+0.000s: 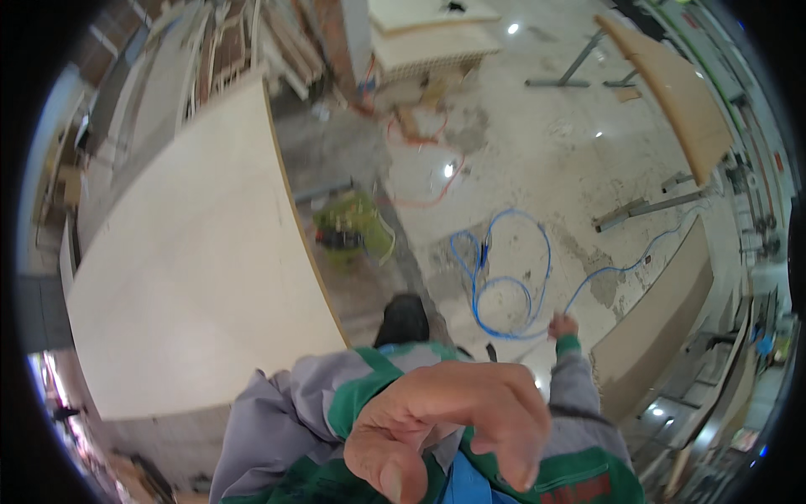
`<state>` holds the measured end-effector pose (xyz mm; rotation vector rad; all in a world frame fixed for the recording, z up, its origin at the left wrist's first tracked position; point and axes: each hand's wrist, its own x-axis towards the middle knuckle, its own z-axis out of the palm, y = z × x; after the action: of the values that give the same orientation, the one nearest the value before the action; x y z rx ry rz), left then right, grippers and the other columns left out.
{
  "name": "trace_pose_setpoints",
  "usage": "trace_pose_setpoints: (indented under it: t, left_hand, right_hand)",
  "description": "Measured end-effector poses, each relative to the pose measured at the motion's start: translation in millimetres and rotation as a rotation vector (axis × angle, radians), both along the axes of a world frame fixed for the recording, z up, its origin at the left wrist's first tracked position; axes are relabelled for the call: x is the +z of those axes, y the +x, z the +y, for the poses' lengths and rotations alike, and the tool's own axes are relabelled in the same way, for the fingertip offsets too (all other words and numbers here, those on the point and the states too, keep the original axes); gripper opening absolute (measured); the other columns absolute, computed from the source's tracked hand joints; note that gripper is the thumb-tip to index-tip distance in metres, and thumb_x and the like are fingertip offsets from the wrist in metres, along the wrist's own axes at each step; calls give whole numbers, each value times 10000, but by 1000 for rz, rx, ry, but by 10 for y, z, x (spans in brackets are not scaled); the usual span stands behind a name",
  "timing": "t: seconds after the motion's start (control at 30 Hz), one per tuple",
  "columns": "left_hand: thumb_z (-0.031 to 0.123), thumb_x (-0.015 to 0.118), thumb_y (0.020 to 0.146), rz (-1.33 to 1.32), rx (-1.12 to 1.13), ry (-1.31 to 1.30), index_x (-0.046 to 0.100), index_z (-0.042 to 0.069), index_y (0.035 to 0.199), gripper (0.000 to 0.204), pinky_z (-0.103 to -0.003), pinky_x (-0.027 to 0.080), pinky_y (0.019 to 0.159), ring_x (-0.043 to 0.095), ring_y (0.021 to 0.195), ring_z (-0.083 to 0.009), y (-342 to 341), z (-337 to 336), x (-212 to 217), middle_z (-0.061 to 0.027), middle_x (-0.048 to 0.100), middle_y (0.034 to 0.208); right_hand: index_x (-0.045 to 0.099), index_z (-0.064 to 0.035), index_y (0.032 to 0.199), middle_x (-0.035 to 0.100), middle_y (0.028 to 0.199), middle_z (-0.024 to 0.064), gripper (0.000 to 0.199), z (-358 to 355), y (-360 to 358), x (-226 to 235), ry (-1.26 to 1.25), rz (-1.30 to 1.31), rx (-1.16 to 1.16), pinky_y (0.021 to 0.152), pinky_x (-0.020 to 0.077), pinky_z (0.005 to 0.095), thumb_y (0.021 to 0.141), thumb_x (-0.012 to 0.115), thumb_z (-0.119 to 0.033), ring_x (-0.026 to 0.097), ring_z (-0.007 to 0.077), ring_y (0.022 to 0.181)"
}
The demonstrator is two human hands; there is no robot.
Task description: The person trims excess edge banding from a large wooden panel using a utility knife, then applies glue to the edge and uses a heat gun to smooth the banding. The person works on one panel at a time in a workshop setting.
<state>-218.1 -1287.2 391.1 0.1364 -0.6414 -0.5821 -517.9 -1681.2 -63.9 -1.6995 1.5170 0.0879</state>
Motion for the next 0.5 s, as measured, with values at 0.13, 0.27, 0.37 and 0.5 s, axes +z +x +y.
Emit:
trace_pose_setpoints:
  t: [0.13,0.27,0.37,0.5]
  left_hand:
    - [210,660,973,137,-29,-305,626,-74,954,286,-249,417,399,572,513,-131,406,-244,-267,-87,645,803]
    - [154,658,957,327,99,-331,598,-112,997,276,-244,410,385,571,513,-126,1080,-398,-173,-113,639,807]
    - [124,639,959,44,153,-520,578,-129,1025,269,-247,405,385,568,515,-123,1765,-702,-262,-123,636,802]
    - [99,613,970,16,191,-490,566,-129,1014,237,-257,397,387,553,497,-130,2266,-662,-101,-110,623,757]
  right_hand:
    - [617,0,1218,687,955,129,451,-368,1605,464,134,-114,25,621,570,366,927,663,-340,686,222,771]
    - [620,-12,1234,679,964,116,447,-212,2713,674,226,-4,271,618,559,354,923,672,-330,676,198,779]
    - [629,-16,1221,684,961,107,415,-197,3310,607,304,74,362,609,554,342,925,673,-304,678,189,766]
    - [636,-23,1214,698,951,90,372,-357,4383,507,271,20,548,592,549,324,928,671,-257,689,183,767]
